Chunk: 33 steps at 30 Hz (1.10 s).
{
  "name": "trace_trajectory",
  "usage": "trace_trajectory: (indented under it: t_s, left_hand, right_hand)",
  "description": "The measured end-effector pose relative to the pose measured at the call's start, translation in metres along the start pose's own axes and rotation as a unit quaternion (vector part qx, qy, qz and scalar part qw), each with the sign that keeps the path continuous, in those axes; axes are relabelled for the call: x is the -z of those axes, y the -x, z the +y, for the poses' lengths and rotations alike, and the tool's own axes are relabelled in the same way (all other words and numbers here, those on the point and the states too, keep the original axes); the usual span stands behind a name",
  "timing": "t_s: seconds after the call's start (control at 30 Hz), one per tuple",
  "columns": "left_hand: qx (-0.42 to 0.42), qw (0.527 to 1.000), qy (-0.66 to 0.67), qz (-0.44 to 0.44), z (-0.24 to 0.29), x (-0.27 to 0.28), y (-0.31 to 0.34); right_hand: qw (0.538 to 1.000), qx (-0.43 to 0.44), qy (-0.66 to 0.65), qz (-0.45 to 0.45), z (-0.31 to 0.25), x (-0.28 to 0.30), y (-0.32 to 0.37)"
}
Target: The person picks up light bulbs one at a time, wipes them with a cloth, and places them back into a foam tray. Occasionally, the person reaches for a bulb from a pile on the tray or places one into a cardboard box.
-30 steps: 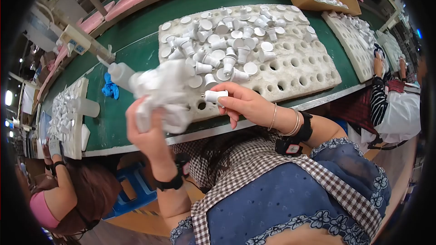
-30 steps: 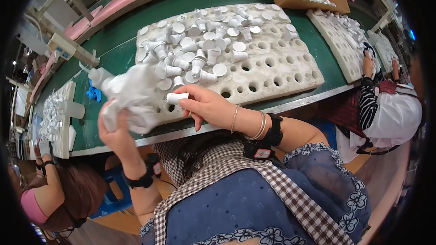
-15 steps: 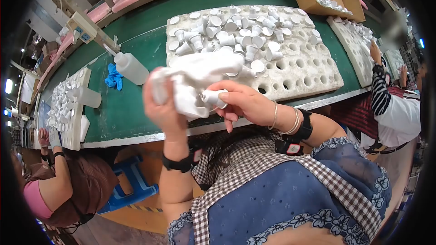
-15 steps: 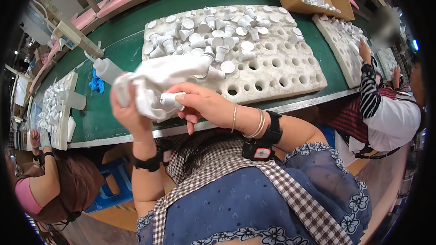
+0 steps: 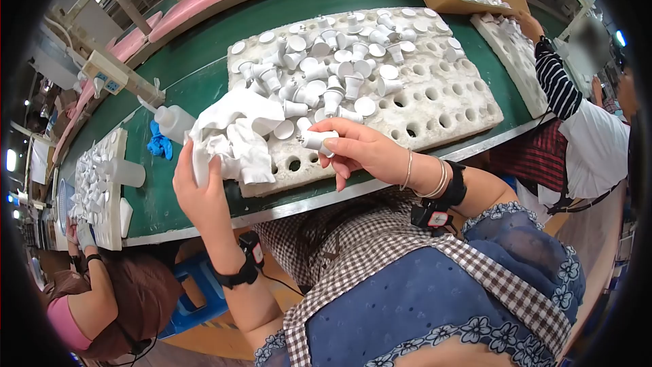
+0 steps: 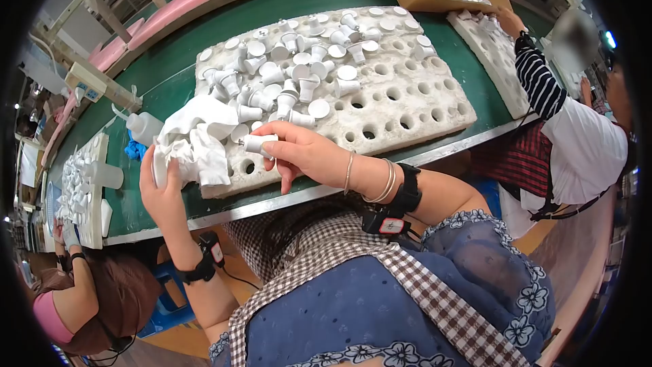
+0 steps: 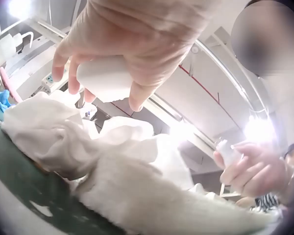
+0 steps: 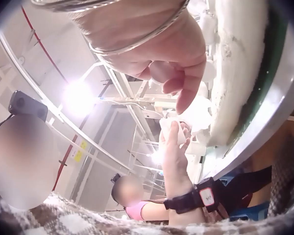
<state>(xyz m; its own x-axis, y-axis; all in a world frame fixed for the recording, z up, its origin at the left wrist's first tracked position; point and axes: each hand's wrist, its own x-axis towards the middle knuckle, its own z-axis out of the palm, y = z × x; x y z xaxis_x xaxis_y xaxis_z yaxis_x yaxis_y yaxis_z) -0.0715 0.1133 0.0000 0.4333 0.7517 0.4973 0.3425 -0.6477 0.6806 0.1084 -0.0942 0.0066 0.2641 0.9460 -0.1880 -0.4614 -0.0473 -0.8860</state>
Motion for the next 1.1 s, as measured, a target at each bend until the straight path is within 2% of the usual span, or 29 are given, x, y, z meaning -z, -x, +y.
trace_trajectory:
  t_s: [0.1, 0.13, 0.23, 0.3, 0.37, 0.43, 0.47, 0.5, 0.57, 0.63, 0.67, 0.7, 0.77, 0.8, 0.83, 0.9, 0.97, 1.03, 1.1]
  left_hand:
    - [0.01, 0.999, 0.031, -0.02, 0.011, 0.007, 0.007]
    - [0.001, 0.999, 0.015, -0.032, 0.018, 0.01, 0.01]
    - [0.0, 0.993, 0.087, -0.076, 0.02, 0.01, 0.025]
    - [0.007, 0.991, 0.106, -0.087, 0.013, 0.008, 0.036]
    - [0.089, 0.963, 0.236, -0.095, 0.024, 0.002, 0.046]
    - [0.082, 0.949, 0.277, -0.129, 0.035, -0.005, 0.051]
    - [0.077, 0.934, 0.312, -0.157, 0.038, -0.007, 0.052]
    - [0.014, 0.947, 0.287, -0.142, 0.037, -0.017, 0.052]
    - [-0.038, 0.971, 0.202, -0.125, 0.037, -0.027, 0.045]
    - [0.02, 0.957, 0.275, -0.096, 0.035, -0.03, 0.043]
    - [-0.065, 0.976, 0.204, -0.027, 0.024, -0.033, 0.038]
    - [-0.061, 0.979, 0.191, -0.024, 0.018, -0.027, 0.031]
    - [-0.037, 0.998, -0.037, 0.03, 0.009, -0.012, 0.02]
    - [0.006, 0.999, -0.027, 0.026, 0.007, -0.005, 0.016]
    - [0.006, 0.999, -0.037, 0.028, 0.003, 0.002, 0.016]
    - [0.008, 0.994, 0.11, 0.002, 0.0, 0.011, 0.019]
    - [-0.005, 0.988, 0.154, -0.019, 0.014, 0.01, 0.033]
    - [-0.165, 0.982, 0.018, -0.093, 0.04, -0.003, 0.043]
    - [-0.208, 0.968, 0.052, -0.127, 0.056, -0.019, 0.05]
  right_hand:
    - [1.0, 0.006, 0.028, 0.006, -0.006, 0.007, 0.003]
    - [0.999, -0.01, 0.049, 0.004, -0.008, 0.011, 0.005]
    - [0.996, -0.056, 0.074, 0.007, -0.024, 0.037, 0.02]
    - [0.985, -0.082, 0.146, 0.049, -0.049, 0.065, 0.032]
    - [0.96, -0.068, 0.233, 0.139, -0.082, 0.08, 0.051]
    - [0.972, -0.029, 0.177, 0.153, -0.085, 0.09, 0.064]
    - [0.973, -0.037, 0.174, 0.145, -0.082, 0.087, 0.066]
    - [0.979, -0.032, 0.152, 0.133, -0.079, 0.077, 0.068]
    - [0.984, -0.047, 0.134, 0.103, -0.063, 0.063, 0.066]
    - [0.988, -0.045, 0.112, 0.091, -0.046, 0.048, 0.063]
    - [0.989, -0.038, 0.111, 0.095, -0.04, 0.04, 0.058]
    - [0.99, -0.042, 0.104, 0.082, -0.032, 0.035, 0.053]
    - [0.995, -0.023, 0.076, 0.059, -0.017, 0.028, 0.042]
    - [0.996, -0.025, 0.068, 0.05, -0.016, 0.021, 0.037]
    - [0.997, -0.026, 0.063, 0.042, -0.012, 0.016, 0.031]
    - [0.999, -0.024, 0.038, 0.023, -0.004, 0.011, 0.019]
    - [1.0, -0.014, 0.024, 0.008, 0.005, 0.008, 0.012]
    - [1.0, -0.016, -0.019, 0.009, 0.008, 0.001, 0.005]
    - [1.0, -0.016, -0.013, 0.013, 0.012, -0.005, 0.003]
